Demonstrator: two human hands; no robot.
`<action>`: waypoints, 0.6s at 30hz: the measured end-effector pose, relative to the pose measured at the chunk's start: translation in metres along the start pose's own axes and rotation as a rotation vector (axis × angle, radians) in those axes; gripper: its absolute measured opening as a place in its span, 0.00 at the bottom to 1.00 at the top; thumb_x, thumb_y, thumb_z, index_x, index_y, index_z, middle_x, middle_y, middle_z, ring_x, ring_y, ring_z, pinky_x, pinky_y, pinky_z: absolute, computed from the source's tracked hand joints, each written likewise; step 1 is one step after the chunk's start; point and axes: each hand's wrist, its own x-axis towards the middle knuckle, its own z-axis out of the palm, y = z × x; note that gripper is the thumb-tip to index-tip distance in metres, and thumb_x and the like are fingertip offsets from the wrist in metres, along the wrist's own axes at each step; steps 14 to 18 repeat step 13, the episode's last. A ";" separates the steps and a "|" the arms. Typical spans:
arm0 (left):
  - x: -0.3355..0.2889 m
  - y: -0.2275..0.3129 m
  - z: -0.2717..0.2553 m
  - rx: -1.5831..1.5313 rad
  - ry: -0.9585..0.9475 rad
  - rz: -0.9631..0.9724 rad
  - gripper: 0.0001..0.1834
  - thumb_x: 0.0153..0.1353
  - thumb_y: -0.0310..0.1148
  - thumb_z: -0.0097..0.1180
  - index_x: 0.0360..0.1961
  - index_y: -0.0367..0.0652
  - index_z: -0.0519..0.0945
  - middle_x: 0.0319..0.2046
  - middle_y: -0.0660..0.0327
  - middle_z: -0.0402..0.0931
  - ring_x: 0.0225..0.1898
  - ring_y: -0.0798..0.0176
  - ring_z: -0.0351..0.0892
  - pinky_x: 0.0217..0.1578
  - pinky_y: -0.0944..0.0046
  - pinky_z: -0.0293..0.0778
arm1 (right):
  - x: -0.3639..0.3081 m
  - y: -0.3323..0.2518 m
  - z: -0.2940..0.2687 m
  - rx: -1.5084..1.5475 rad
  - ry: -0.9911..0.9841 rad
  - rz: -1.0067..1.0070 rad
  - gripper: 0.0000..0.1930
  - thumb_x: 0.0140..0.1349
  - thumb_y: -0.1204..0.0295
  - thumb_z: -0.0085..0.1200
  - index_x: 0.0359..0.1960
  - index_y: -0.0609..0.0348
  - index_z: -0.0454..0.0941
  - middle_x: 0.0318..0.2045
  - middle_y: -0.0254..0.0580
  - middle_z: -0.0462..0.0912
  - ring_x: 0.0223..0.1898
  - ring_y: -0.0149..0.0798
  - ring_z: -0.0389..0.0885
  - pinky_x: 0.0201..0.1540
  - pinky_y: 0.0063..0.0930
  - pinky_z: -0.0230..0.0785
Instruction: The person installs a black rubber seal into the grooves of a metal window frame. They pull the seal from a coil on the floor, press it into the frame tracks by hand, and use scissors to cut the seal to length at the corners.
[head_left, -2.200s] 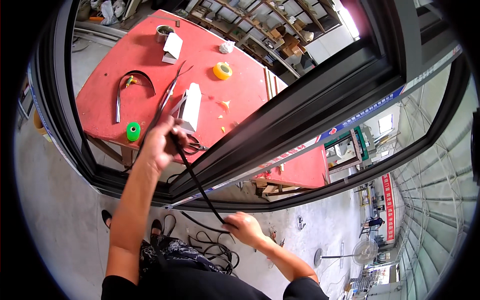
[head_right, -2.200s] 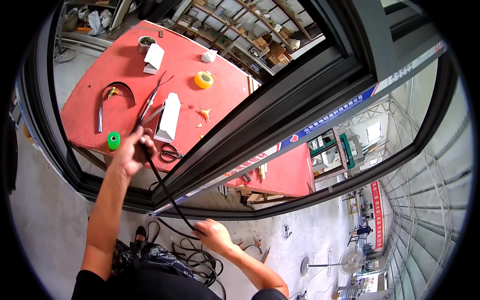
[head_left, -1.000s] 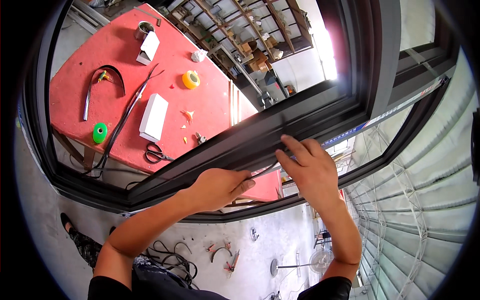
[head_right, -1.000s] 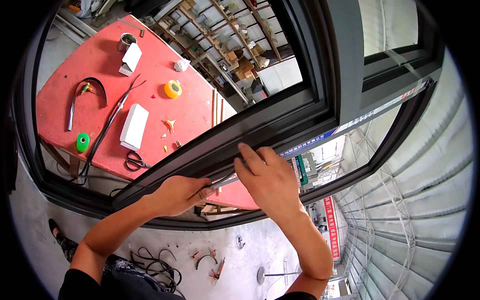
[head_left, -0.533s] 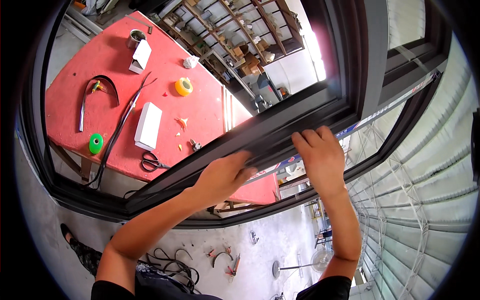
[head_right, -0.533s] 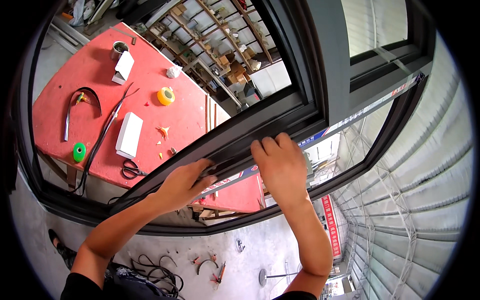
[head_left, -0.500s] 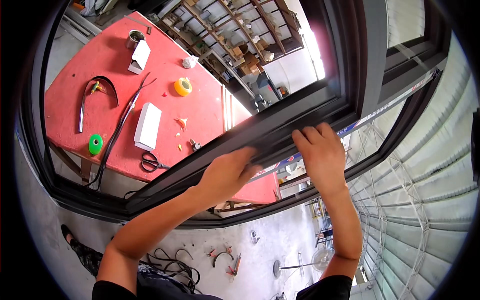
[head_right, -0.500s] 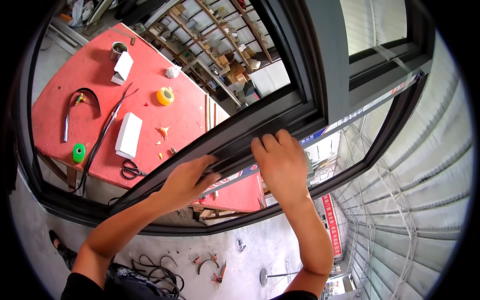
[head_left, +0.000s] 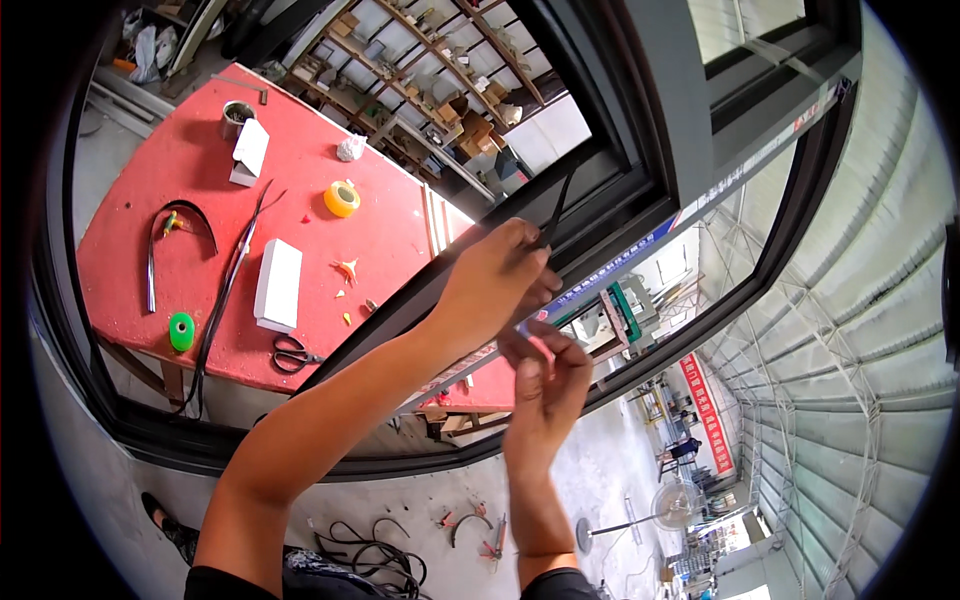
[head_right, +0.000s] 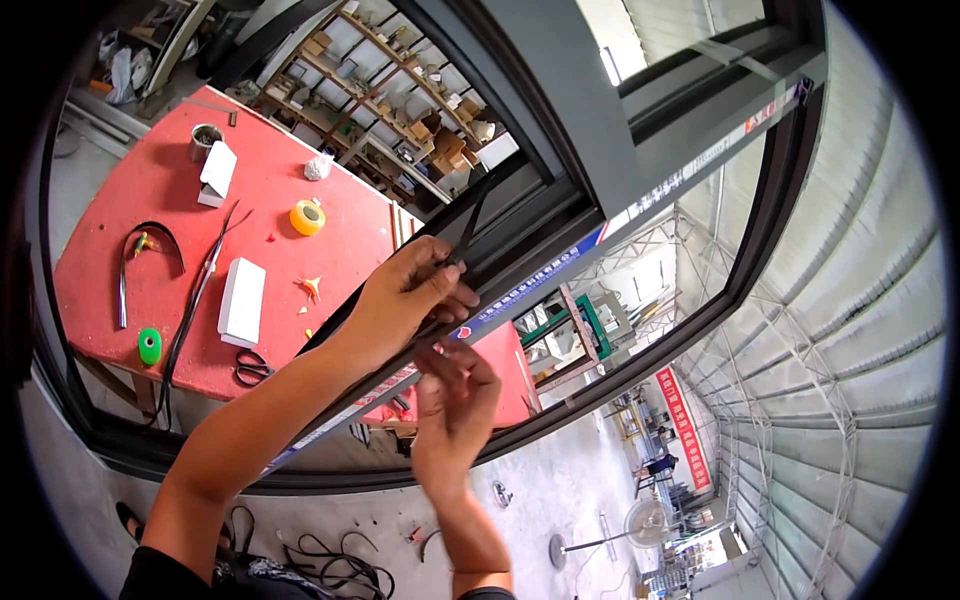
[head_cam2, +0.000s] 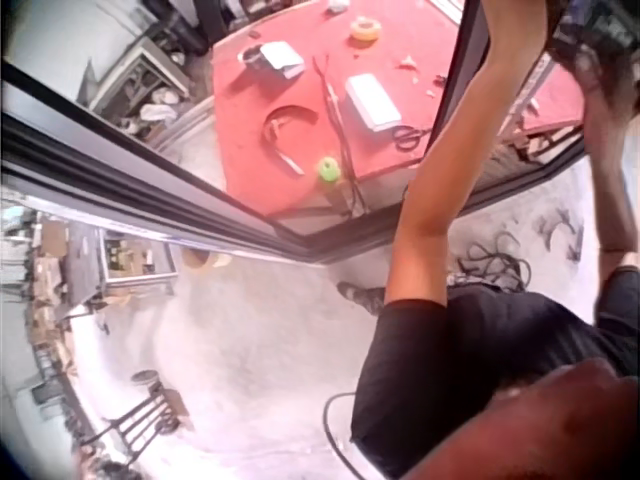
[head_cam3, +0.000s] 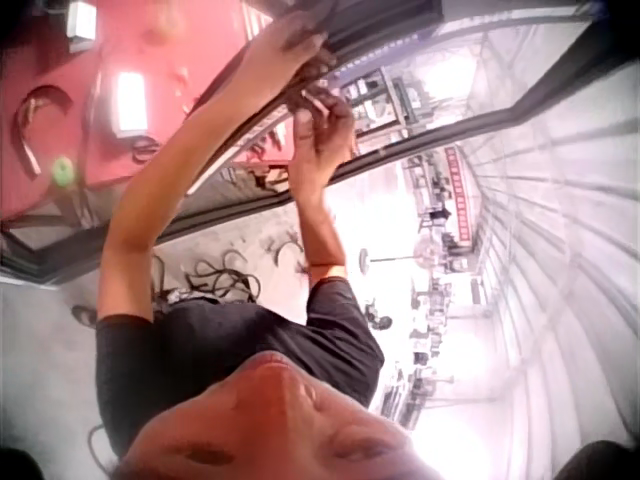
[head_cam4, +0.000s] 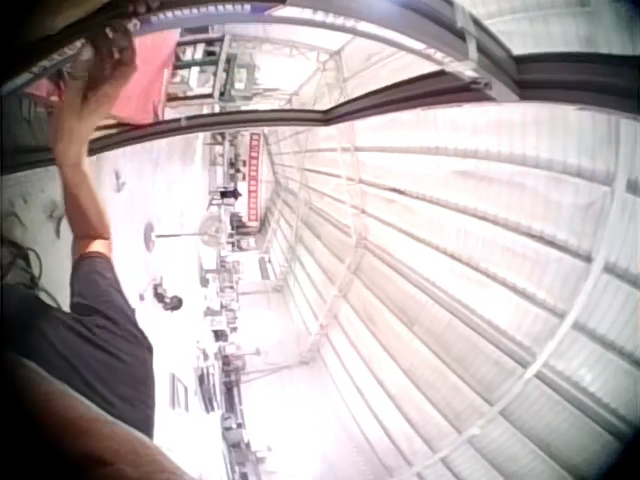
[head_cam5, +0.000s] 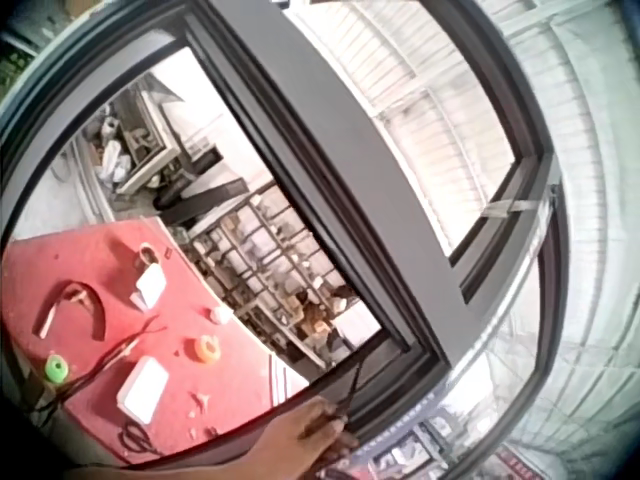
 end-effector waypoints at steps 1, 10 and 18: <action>-0.001 0.003 -0.002 -0.013 -0.015 -0.020 0.10 0.67 0.33 0.49 0.42 0.37 0.68 0.34 0.57 0.78 0.33 0.70 0.77 0.35 0.71 0.74 | -0.008 0.006 0.012 0.121 0.045 0.053 0.20 0.66 0.76 0.46 0.58 0.65 0.56 0.57 0.50 0.65 0.54 0.39 0.72 0.57 0.32 0.63; -0.003 0.021 0.033 -0.059 -0.203 -0.129 0.11 0.67 0.35 0.48 0.42 0.36 0.72 0.34 0.58 0.78 0.36 0.68 0.78 0.39 0.68 0.73 | -0.028 0.041 0.021 0.298 0.088 0.393 0.33 0.69 0.68 0.45 0.68 0.64 0.41 0.53 0.43 0.68 0.51 0.33 0.69 0.52 0.22 0.61; -0.002 0.029 0.041 0.011 -0.190 -0.159 0.11 0.67 0.35 0.48 0.42 0.37 0.72 0.34 0.57 0.79 0.36 0.67 0.79 0.39 0.68 0.73 | -0.031 0.053 0.014 0.262 0.058 0.584 0.33 0.69 0.66 0.46 0.68 0.60 0.43 0.54 0.43 0.67 0.50 0.31 0.69 0.47 0.18 0.64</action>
